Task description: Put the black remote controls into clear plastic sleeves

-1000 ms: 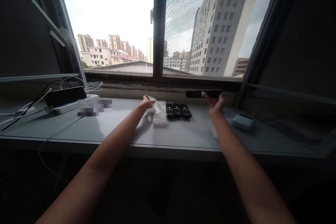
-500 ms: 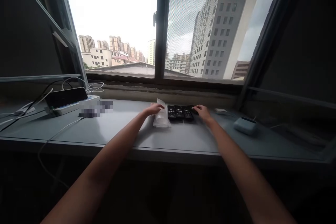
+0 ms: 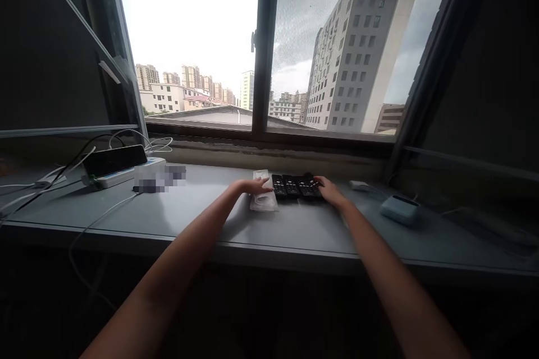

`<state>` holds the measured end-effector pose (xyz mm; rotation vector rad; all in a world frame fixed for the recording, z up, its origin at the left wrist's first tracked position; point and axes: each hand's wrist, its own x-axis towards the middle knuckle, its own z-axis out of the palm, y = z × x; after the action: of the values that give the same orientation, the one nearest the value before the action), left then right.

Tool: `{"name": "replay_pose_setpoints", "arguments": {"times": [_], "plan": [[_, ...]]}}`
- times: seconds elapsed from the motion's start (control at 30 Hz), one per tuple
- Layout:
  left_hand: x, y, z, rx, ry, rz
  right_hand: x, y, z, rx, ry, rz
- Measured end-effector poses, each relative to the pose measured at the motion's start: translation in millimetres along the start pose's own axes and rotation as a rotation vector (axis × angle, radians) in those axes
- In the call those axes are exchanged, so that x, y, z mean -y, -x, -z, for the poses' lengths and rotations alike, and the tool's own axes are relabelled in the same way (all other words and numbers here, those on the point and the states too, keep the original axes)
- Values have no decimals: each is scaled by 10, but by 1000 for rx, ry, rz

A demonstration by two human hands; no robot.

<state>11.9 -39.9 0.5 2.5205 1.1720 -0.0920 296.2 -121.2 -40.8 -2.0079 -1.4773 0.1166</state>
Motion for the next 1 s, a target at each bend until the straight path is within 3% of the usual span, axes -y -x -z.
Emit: {"name": "replay_pose_setpoints", "arguments": {"times": [0.27,0.43,0.5,0.57,0.63,0.7,0.8,1.0], "plan": [[138,30,70,56,73,-91,-41,-44,-44,86,118,-88],[133,58,91,-96,147,-166,-144,-107,-120,26,124,-56],[114,71,104,-218,88,-101,-200,-148,-163,-12,135,-28],[101,95,124,-351,-7,72,-247,-185,-195,-56,136,8],[101,119,148,-404,-75,257,-269,-198,-204,-87,127,53],[114,131,168,-307,-47,328,-260,-183,-190,-86,118,69],[127,110,174,-103,83,235,-196,-127,-143,-33,122,-2],[77,78,149,-98,163,141,-125,-80,-103,36,133,-73]]}}
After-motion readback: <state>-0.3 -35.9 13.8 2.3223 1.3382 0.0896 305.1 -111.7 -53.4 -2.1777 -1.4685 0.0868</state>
